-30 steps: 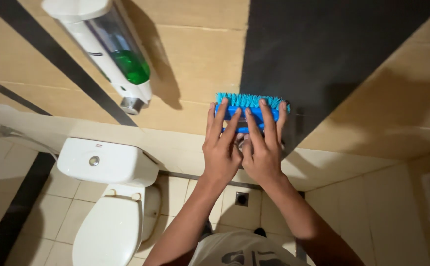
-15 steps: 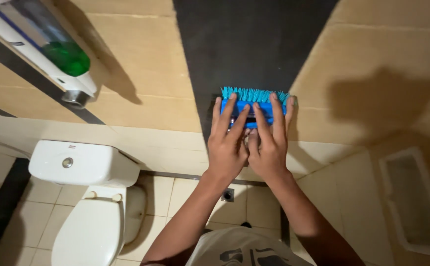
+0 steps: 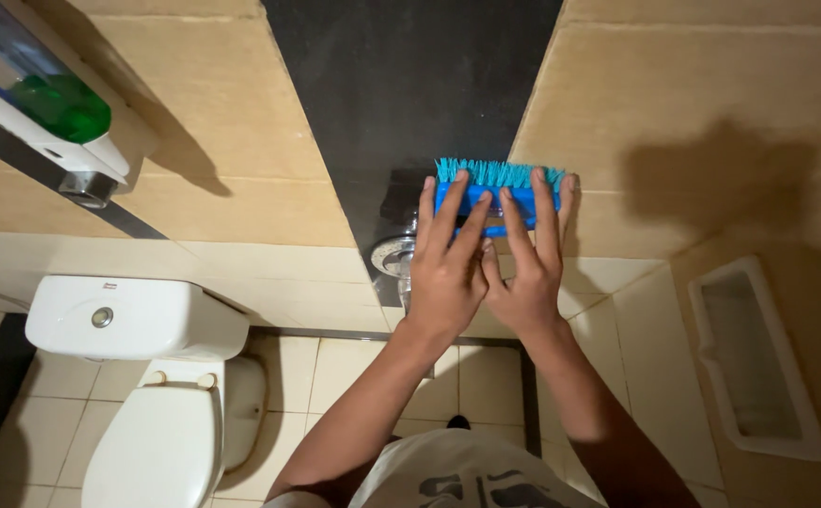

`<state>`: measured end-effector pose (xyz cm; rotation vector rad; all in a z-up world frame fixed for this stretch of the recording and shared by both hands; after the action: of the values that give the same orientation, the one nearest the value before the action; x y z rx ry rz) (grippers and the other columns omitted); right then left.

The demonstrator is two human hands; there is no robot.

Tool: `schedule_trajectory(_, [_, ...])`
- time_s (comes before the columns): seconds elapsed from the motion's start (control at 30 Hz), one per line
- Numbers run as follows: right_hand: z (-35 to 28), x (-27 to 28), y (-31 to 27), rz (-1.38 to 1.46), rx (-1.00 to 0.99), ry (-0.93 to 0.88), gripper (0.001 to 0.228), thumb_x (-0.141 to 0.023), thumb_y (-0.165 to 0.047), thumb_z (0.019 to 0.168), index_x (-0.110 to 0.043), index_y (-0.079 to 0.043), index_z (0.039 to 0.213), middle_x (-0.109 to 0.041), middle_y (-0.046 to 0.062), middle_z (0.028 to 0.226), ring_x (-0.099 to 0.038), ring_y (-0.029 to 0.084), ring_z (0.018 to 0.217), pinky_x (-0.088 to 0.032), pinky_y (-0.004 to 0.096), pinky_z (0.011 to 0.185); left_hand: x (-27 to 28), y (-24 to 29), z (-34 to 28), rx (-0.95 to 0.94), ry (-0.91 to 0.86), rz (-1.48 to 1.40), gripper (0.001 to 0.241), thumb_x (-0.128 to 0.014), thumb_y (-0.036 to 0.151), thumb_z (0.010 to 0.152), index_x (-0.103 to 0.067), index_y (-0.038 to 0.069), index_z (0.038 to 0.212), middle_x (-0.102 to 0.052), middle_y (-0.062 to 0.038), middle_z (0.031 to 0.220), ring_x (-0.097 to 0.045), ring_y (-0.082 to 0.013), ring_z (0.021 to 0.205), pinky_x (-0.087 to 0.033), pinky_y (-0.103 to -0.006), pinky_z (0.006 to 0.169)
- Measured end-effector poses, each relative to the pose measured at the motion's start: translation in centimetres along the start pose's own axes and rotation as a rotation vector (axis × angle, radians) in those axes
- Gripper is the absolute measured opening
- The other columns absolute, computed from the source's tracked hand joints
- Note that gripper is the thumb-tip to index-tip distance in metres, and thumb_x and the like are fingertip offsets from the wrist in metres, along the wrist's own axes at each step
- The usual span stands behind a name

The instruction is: The person scrubs the tiled bathroom floor with a blue brush while kneeling. They then stand and scrub the black baseboard along the wall using the same brush.

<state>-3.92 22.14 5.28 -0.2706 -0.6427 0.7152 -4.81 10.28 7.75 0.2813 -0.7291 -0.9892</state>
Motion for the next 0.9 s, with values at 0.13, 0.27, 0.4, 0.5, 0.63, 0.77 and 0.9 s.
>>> schedule_trajectory(0.13, [0.4, -0.8, -1.0, 0.006, -0.007, -0.007, 0.053, -0.067, -0.004, 0.094, -0.058, 0.002, 0.146, -0.033, 0.025, 0.165, -0.018, 0.057, 0.158, -0.022, 0.068, 0.129, 1.1, -0.6, 0.3, 0.002, -0.025, 0.007, 0.049, -0.071, -0.002, 0.091, -0.063, 0.005, 0.139, -0.048, -0.018, 0.157, -0.044, -0.053, 0.147, -0.05, -0.0517, 0.114])
schedule_trajectory(0.27, [1.0, -2.4, -2.8, 0.002, -0.003, -0.007, 0.052, -0.067, -0.003, 0.094, -0.059, 0.002, 0.144, -0.036, 0.024, 0.164, -0.018, 0.058, 0.157, -0.021, 0.069, 0.129, 3.0, -2.0, 0.4, 0.0, -0.007, 0.024, 0.047, -0.072, 0.0, 0.092, -0.063, 0.005, 0.138, -0.049, -0.017, 0.156, -0.046, -0.0508, 0.147, -0.052, -0.0499, 0.114])
schedule_trajectory(0.4, [1.5, -4.6, -4.7, 0.005, 0.001, -0.009, 0.051, -0.066, -0.004, 0.093, -0.059, 0.002, 0.144, -0.038, 0.023, 0.163, -0.019, 0.059, 0.156, -0.021, 0.069, 0.129, 5.4, -3.7, 0.7, 0.028, -0.011, 0.011, 0.047, -0.071, -0.001, 0.091, -0.063, 0.005, 0.138, -0.05, -0.018, 0.156, -0.046, -0.0518, 0.147, -0.052, -0.0487, 0.112])
schedule_trajectory(0.5, [1.9, -6.2, -6.2, 0.008, 0.0, -0.012, 0.052, -0.066, -0.006, 0.092, -0.059, 0.002, 0.143, -0.04, 0.023, 0.162, -0.02, 0.059, 0.155, -0.022, 0.069, 0.128, 7.4, -4.7, 0.8, -0.003, 0.009, 0.04, 0.048, -0.072, 0.0, 0.091, -0.063, 0.003, 0.138, -0.049, -0.019, 0.156, -0.045, -0.0515, 0.146, -0.048, -0.0521, 0.117])
schedule_trajectory(0.63, [2.3, -7.9, -7.9, 0.028, 0.008, -0.029, 0.053, -0.066, -0.007, 0.092, -0.057, 0.006, 0.143, -0.041, 0.025, 0.16, -0.021, 0.06, 0.155, -0.023, 0.069, 0.127, 9.5, -6.2, 1.0, 0.004, 0.004, 0.029, 0.049, -0.072, -0.001, 0.09, -0.062, 0.003, 0.138, -0.049, -0.02, 0.156, -0.046, -0.0512, 0.145, -0.045, -0.0546, 0.121])
schedule_trajectory(0.77, [2.2, -9.2, -8.9, 0.081, 0.031, -0.053, 0.052, -0.063, -0.005, 0.095, -0.054, 0.011, 0.143, -0.041, 0.026, 0.16, -0.022, 0.061, 0.154, -0.023, 0.067, 0.127, 11.0, -7.8, 0.7, 0.014, 0.0, 0.019, 0.05, -0.072, -0.002, 0.092, -0.061, 0.003, 0.14, -0.049, -0.02, 0.156, -0.046, -0.0517, 0.145, -0.048, -0.0525, 0.117])
schedule_trajectory(0.9, [1.3, -10.4, -8.5, 0.064, 0.01, -0.076, 0.046, -0.056, 0.001, 0.097, -0.055, 0.012, 0.142, -0.044, 0.026, 0.158, -0.027, 0.059, 0.154, -0.026, 0.064, 0.127, 11.0, -9.3, -0.2, 0.068, -0.051, 0.021, 0.051, -0.071, -0.004, 0.09, -0.062, 0.004, 0.14, -0.05, -0.018, 0.156, -0.047, -0.0504, 0.144, -0.05, -0.0499, 0.112])
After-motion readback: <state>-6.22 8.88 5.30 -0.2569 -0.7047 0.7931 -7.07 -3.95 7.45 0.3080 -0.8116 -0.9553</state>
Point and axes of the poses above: each hand's wrist, its own z-axis towards the middle knuckle, its own x-axis out of the back of the hand, y = z × x, the point moved 10 cm from there along z, towards the middle knuckle
